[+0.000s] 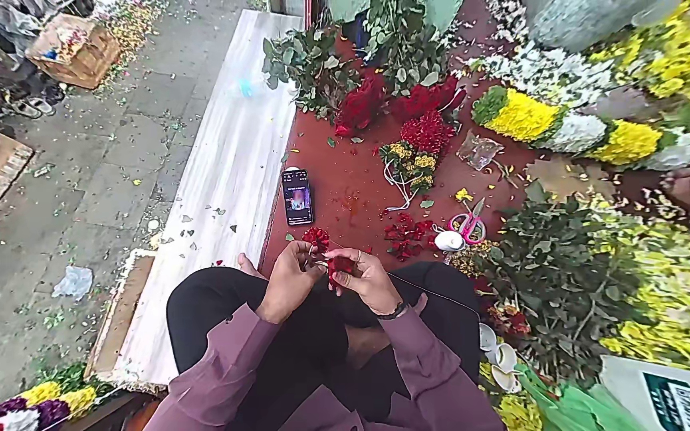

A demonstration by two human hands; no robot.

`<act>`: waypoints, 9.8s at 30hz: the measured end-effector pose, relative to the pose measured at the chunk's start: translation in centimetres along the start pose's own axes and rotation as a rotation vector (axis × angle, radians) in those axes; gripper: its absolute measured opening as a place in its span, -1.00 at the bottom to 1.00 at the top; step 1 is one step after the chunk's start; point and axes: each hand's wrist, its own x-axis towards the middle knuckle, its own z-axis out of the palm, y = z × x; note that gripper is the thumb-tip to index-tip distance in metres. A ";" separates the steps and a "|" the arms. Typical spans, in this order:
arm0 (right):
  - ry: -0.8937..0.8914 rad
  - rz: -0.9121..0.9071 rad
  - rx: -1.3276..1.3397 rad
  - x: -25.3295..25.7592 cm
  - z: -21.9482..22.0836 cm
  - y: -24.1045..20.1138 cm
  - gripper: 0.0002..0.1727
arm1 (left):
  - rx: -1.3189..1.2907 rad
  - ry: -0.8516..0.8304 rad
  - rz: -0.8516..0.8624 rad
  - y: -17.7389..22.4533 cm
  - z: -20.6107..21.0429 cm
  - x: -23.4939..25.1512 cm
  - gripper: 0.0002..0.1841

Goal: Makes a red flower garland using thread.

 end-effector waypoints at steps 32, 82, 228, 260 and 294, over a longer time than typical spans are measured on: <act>0.362 0.236 -0.979 14.1 -13.3 5.4 -0.18 | -0.238 0.089 -0.101 0.1 -0.4 0.0 -0.52; -0.154 -0.033 -0.311 0.0 -5.1 -2.2 -0.84 | 0.985 -0.125 -0.051 4.3 -3.4 0.3 -0.83; 0.198 0.059 -0.399 3.9 -1.5 -0.9 -0.38 | 0.372 0.031 0.125 1.9 -3.3 1.4 -0.85; -0.504 -0.184 0.275 3.1 -2.4 -1.9 -0.86 | 0.596 -0.023 0.420 9.7 -0.6 0.9 -0.86; -0.161 0.352 -0.630 7.0 -10.2 -1.6 -0.73 | 0.820 -0.013 0.057 3.2 -4.8 1.8 -0.79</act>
